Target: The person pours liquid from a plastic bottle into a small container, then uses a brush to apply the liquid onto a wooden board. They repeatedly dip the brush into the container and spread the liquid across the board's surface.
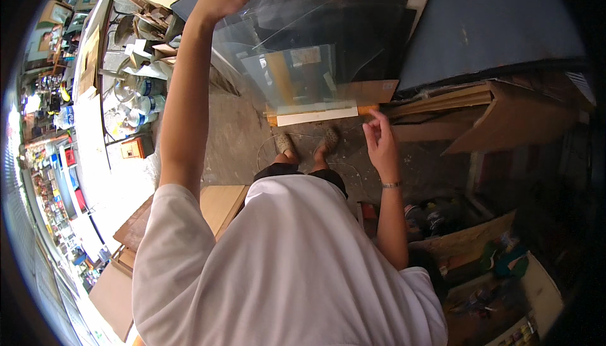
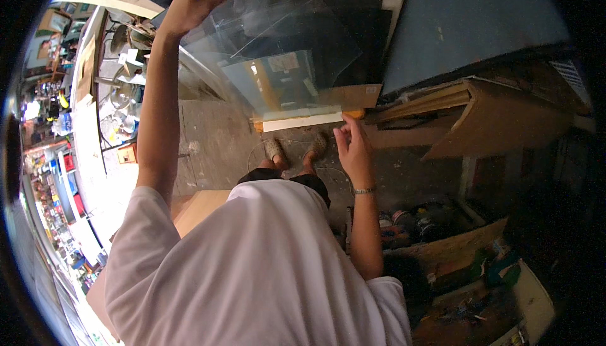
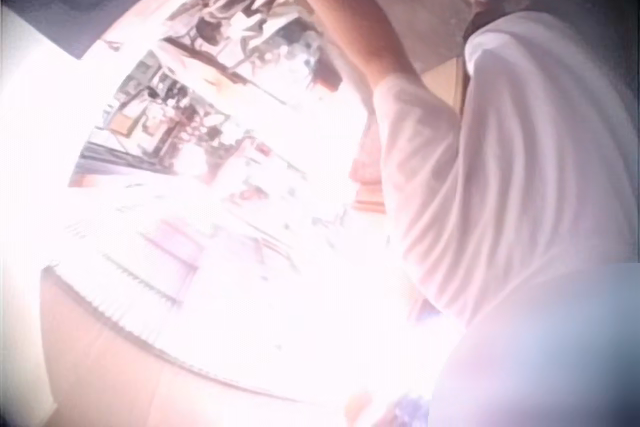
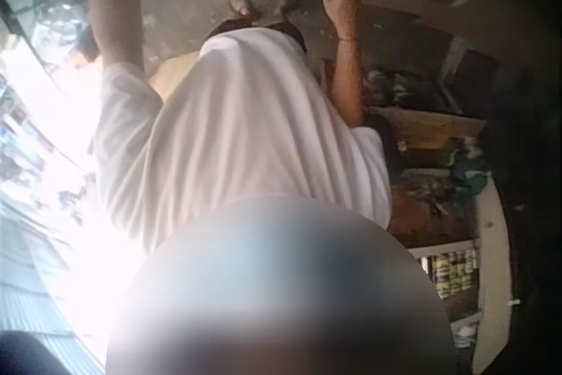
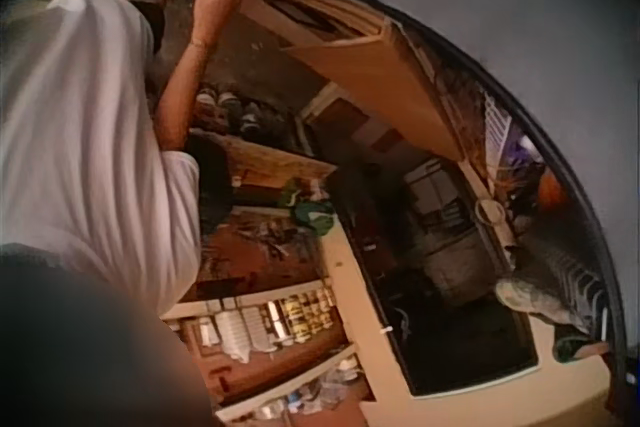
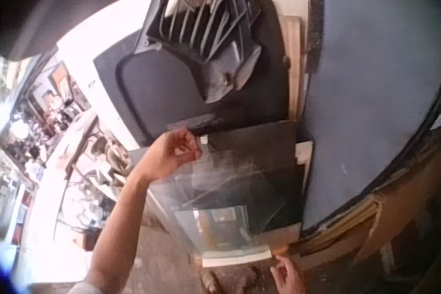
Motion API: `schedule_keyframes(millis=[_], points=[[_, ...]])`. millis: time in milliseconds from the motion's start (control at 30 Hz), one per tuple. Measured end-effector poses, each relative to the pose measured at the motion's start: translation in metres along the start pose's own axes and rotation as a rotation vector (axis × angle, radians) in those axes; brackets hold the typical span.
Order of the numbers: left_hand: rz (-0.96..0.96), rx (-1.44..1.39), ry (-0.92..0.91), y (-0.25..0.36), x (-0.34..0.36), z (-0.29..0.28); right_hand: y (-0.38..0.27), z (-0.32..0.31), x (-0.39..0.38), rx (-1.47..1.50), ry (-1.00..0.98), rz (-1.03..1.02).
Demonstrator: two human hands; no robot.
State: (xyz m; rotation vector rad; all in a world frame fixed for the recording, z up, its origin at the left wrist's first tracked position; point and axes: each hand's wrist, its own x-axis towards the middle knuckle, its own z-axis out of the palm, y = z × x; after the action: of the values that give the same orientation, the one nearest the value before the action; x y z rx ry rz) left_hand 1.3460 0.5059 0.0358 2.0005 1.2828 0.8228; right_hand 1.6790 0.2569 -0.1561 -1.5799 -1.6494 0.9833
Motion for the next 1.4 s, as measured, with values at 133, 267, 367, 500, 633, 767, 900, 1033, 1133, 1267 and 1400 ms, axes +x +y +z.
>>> schedule_keyframes(millis=[133,267,367,500,633,767,900,1033,1133,1267,1400], points=[[0.045,-0.173,-0.032,0.013,-0.04,0.009,-0.016,0.021,0.051,0.07,0.026,-0.163],[0.061,-0.19,0.042,0.033,-0.081,0.019,-0.04,0.047,0.103,0.074,-0.03,-0.366],[0.036,-0.13,0.08,0.051,-0.106,0.016,-0.06,0.062,0.126,0.081,-0.194,-0.474],[-0.004,-0.146,0.136,0.07,-0.139,0.005,-0.084,0.078,0.137,0.136,-0.448,-0.496],[-0.002,-0.182,0.204,0.075,-0.173,-0.02,-0.115,0.094,0.131,0.098,-0.519,-0.596],[-0.011,-0.206,0.303,0.073,-0.215,-0.061,-0.166,0.118,0.119,0.089,-0.539,-0.673],[0.099,-0.206,0.484,0.049,-0.268,-0.114,-0.239,0.157,0.099,0.088,-0.517,-0.772],[0.097,-0.171,0.853,-0.012,-0.366,-0.161,-0.329,0.211,0.082,0.132,-0.599,-0.769],[0.008,-0.585,1.201,-0.08,-0.483,-0.156,-0.402,0.265,0.061,0.288,-0.72,-0.678],[-0.488,-0.857,1.786,-0.164,-0.636,-0.086,-0.504,0.349,0.05,0.512,-0.797,-0.725],[-0.894,-0.934,1.938,-0.194,-0.743,-0.022,-0.597,0.42,0.053,0.621,-0.804,-0.799]])
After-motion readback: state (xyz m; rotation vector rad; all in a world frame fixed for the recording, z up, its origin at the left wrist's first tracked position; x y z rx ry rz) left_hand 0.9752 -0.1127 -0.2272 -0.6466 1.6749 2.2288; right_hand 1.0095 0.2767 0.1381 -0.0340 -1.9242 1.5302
